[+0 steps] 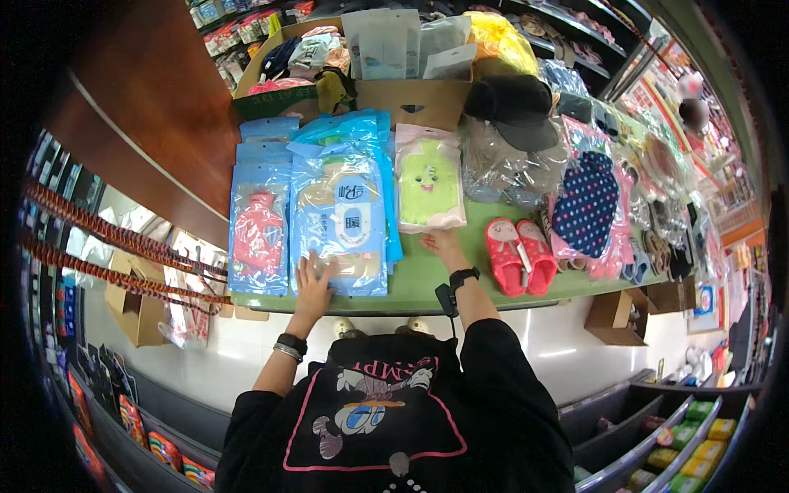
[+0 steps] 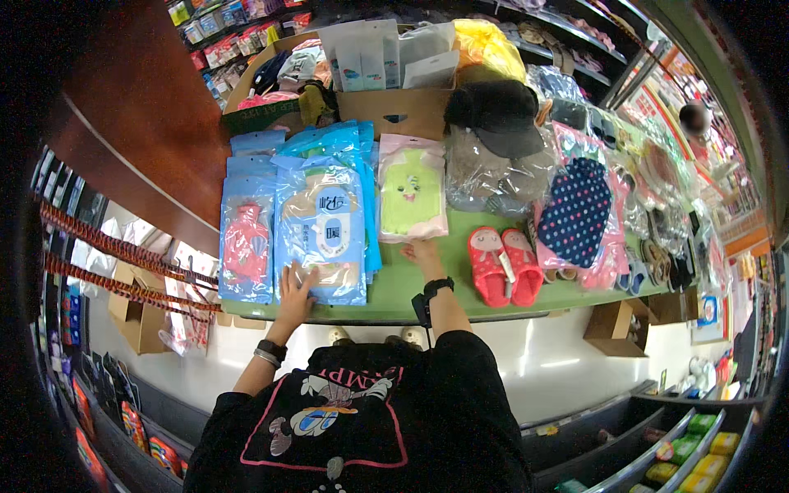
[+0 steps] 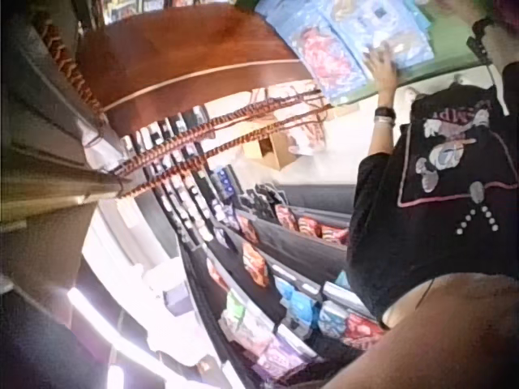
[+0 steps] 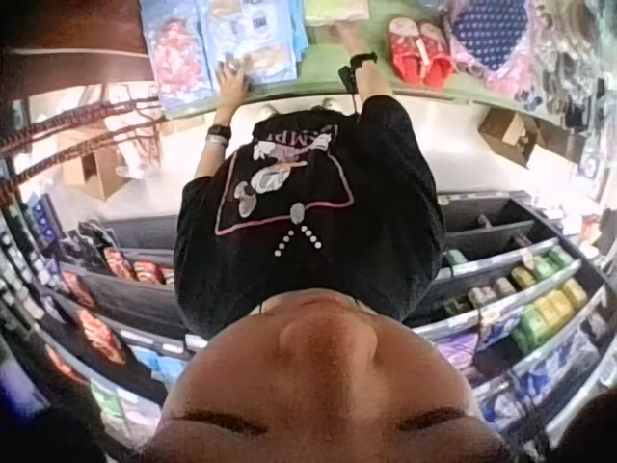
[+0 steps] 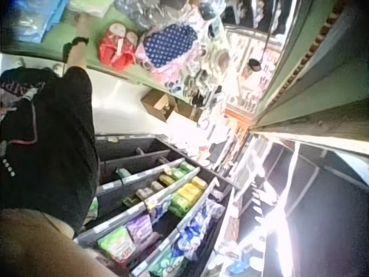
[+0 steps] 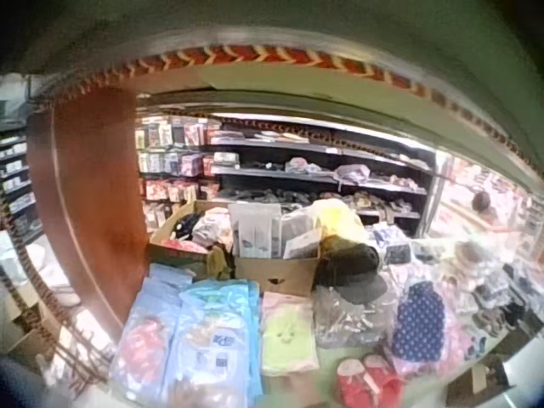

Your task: Organize various packaged items on a table in a retail setting.

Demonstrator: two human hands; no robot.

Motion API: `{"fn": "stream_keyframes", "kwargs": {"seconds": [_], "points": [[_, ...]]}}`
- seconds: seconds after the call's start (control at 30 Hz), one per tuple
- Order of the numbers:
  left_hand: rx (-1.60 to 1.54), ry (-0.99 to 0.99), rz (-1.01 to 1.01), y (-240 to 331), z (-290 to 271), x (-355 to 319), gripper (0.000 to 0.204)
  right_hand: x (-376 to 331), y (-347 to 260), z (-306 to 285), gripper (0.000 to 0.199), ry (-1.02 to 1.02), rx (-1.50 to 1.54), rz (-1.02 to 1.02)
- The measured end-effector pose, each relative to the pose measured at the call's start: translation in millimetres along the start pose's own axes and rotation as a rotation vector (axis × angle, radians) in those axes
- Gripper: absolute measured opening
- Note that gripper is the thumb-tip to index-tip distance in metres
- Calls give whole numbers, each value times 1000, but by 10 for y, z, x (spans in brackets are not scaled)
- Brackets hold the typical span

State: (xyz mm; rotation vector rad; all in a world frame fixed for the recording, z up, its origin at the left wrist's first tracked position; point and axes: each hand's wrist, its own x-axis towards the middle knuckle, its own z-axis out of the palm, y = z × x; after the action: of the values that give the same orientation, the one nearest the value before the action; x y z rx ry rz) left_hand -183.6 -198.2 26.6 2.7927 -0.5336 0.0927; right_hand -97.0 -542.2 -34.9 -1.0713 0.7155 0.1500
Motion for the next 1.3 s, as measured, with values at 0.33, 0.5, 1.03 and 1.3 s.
{"fn": "stream_keyframes", "kwargs": {"seconds": [0.33, 0.5, 1.03, 1.3], "points": [[-9, 18, -133, 538, 177, -142, 71, -273, -147, -455, 19, -278, -218, 3], [-50, -43, -155, 498, 343, -93, 61, -821, -185, -498, 18, -202, -397, -43], [-6, -23, -32, 320, -48, -212, 69, -1524, 364, -1017, 17, -40, -367, -77], [4, 56, 153, 268, 111, -26, 56, -1710, 485, -1001, 18, -23, -328, -117]]}}
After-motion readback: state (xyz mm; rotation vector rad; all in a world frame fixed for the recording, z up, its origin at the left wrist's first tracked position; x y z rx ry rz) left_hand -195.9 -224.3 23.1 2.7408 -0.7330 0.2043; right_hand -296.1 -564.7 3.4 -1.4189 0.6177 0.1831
